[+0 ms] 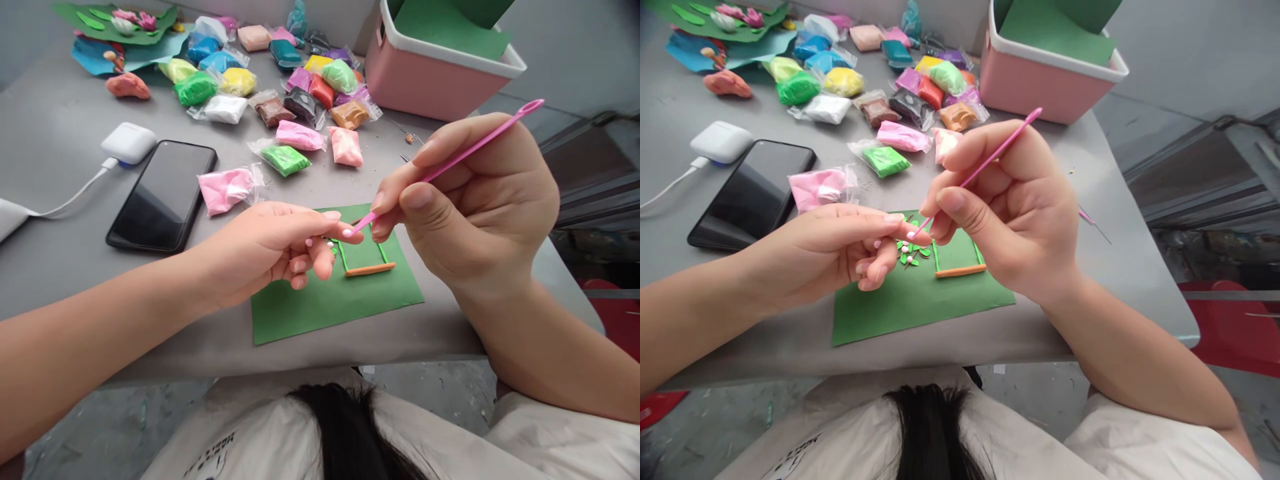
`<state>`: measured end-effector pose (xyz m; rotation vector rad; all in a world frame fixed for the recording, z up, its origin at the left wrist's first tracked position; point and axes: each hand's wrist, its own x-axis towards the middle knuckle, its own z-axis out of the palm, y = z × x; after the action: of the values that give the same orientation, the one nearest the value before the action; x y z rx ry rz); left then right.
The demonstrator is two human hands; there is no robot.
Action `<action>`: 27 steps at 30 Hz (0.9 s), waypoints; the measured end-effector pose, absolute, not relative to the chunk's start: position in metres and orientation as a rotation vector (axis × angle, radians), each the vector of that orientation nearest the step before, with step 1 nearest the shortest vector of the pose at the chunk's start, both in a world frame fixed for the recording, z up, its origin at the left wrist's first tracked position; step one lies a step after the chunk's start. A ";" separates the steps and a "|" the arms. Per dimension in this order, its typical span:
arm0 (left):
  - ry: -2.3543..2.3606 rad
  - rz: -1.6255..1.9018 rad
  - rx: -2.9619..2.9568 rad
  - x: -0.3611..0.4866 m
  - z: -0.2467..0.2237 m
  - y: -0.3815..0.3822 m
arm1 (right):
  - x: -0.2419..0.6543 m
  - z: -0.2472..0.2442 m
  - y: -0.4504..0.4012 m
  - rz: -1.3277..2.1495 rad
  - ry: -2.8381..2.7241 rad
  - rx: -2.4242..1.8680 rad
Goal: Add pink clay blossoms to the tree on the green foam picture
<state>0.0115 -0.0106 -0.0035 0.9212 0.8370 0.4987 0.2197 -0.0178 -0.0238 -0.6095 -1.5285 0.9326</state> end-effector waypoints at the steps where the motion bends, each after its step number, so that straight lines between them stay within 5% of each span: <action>1: 0.836 0.495 0.919 0.011 -0.004 -0.011 | 0.219 -0.023 -0.018 0.924 -1.528 -0.608; 27: 0.822 0.481 0.944 0.010 -0.006 -0.011 | 0.217 -0.029 -0.014 0.810 -1.621 -0.582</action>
<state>0.0105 -0.0113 -0.0060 0.9438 0.8219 0.4813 0.2172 -0.0138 -0.0285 -0.5821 -1.6210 0.8105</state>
